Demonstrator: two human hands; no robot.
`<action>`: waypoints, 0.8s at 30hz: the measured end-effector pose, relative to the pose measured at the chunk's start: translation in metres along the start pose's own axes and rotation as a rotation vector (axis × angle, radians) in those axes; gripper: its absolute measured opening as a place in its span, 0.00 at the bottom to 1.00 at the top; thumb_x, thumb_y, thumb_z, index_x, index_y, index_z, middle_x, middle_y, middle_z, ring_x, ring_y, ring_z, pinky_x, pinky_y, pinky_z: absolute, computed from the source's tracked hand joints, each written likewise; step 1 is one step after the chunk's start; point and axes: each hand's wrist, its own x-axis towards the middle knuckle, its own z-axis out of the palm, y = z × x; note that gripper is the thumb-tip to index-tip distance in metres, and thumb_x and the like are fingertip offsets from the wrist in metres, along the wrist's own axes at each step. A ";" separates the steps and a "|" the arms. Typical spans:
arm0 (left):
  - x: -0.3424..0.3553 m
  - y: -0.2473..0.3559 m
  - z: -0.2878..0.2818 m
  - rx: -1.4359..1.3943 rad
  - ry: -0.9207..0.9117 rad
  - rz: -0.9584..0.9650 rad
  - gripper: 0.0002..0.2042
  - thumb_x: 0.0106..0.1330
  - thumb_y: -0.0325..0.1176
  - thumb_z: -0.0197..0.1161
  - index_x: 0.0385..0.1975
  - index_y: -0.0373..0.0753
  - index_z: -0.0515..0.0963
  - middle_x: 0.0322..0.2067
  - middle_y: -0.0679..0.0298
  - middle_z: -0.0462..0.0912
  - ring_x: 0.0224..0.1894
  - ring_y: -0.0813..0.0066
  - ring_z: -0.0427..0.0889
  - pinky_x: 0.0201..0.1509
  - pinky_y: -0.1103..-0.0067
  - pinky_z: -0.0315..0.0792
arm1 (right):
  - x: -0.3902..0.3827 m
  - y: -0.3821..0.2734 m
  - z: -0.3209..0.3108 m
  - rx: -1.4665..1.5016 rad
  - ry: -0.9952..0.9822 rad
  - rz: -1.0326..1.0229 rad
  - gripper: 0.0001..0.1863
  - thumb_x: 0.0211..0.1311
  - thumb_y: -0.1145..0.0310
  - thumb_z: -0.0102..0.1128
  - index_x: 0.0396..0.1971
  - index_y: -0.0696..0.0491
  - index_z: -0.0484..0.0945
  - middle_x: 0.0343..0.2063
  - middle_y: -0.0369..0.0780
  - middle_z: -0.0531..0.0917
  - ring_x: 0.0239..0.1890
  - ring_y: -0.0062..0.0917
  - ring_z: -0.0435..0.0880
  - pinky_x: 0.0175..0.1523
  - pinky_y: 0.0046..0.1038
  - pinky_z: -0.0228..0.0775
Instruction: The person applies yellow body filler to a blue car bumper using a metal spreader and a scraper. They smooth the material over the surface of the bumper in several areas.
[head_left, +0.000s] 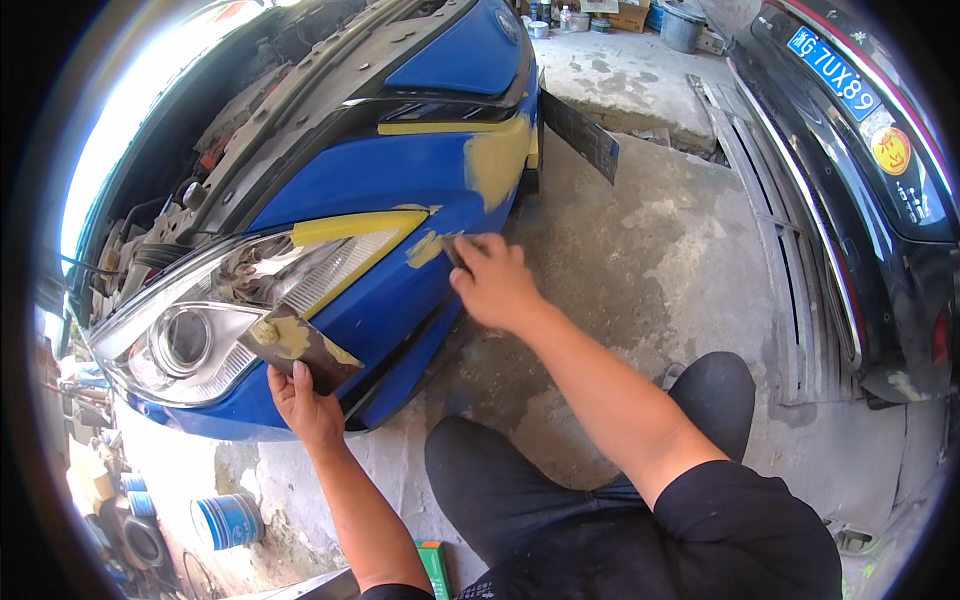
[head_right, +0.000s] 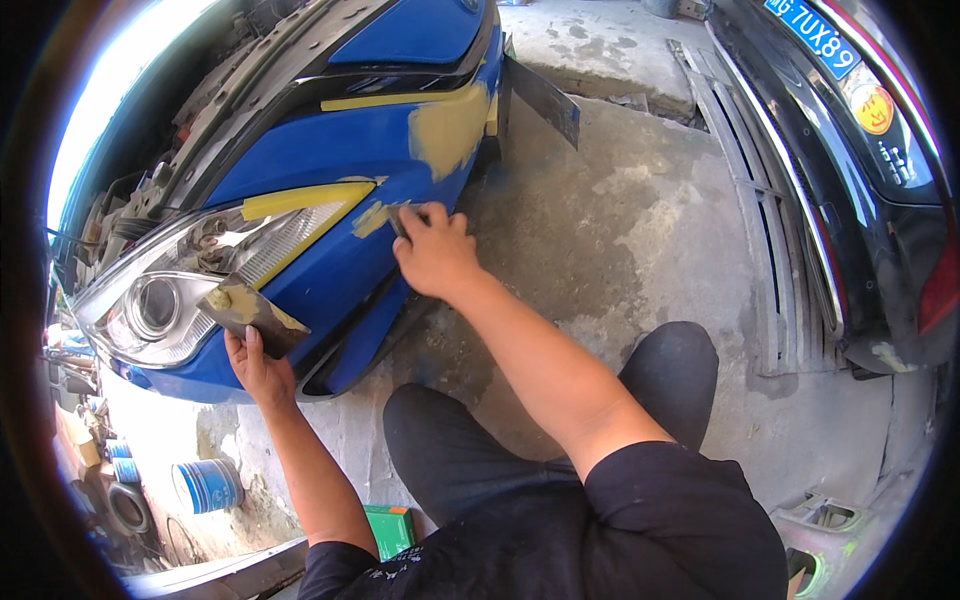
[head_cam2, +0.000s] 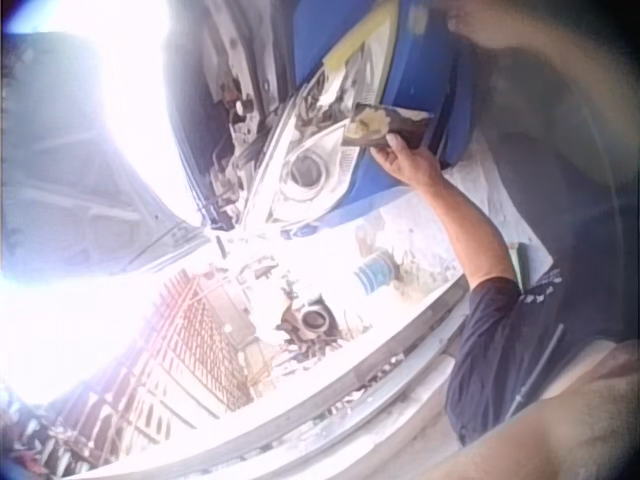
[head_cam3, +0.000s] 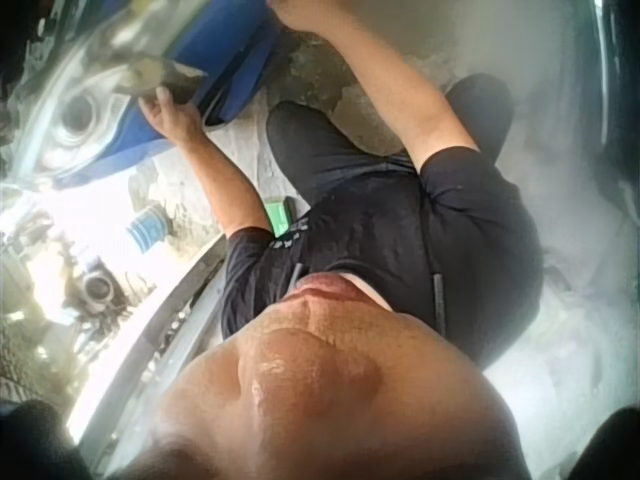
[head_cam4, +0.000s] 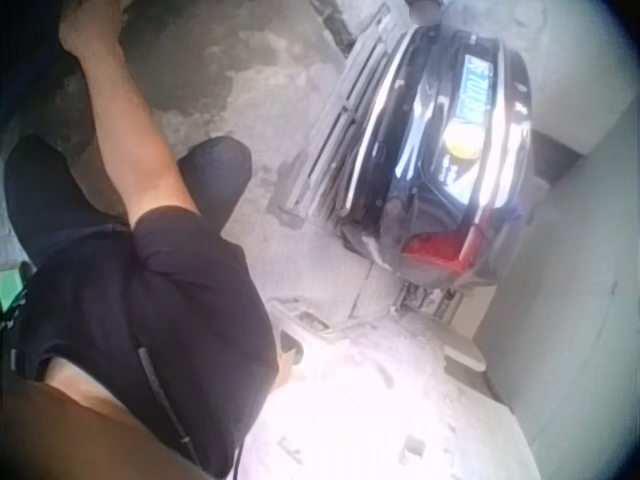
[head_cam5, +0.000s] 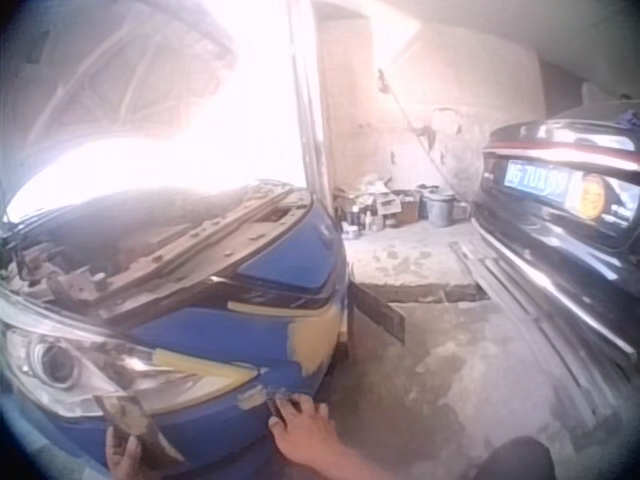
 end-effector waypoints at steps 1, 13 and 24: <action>0.000 -0.001 -0.003 -0.001 -0.018 0.002 0.16 0.69 0.24 0.54 0.56 0.33 0.66 0.51 0.60 0.77 0.54 0.71 0.75 0.62 0.73 0.65 | -0.005 -0.004 0.005 -0.012 -0.016 -0.020 0.27 0.62 0.57 0.52 0.61 0.47 0.69 0.61 0.44 0.64 0.60 0.48 0.63 0.63 0.43 0.61; 0.001 -0.005 -0.010 -0.002 -0.057 0.006 0.17 0.69 0.24 0.53 0.57 0.33 0.65 0.52 0.59 0.76 0.54 0.71 0.75 0.62 0.73 0.65 | 0.000 0.008 -0.005 -0.021 -0.075 -0.063 0.27 0.64 0.59 0.51 0.63 0.49 0.67 0.61 0.44 0.65 0.61 0.46 0.62 0.64 0.42 0.60; -0.045 -0.003 0.032 -0.087 0.064 -0.144 0.16 0.68 0.24 0.54 0.55 0.34 0.67 0.49 0.59 0.77 0.52 0.70 0.76 0.60 0.73 0.67 | -0.073 -0.020 -0.030 0.733 -0.351 -0.518 0.24 0.65 0.61 0.57 0.58 0.55 0.72 0.54 0.44 0.70 0.59 0.35 0.69 0.64 0.31 0.59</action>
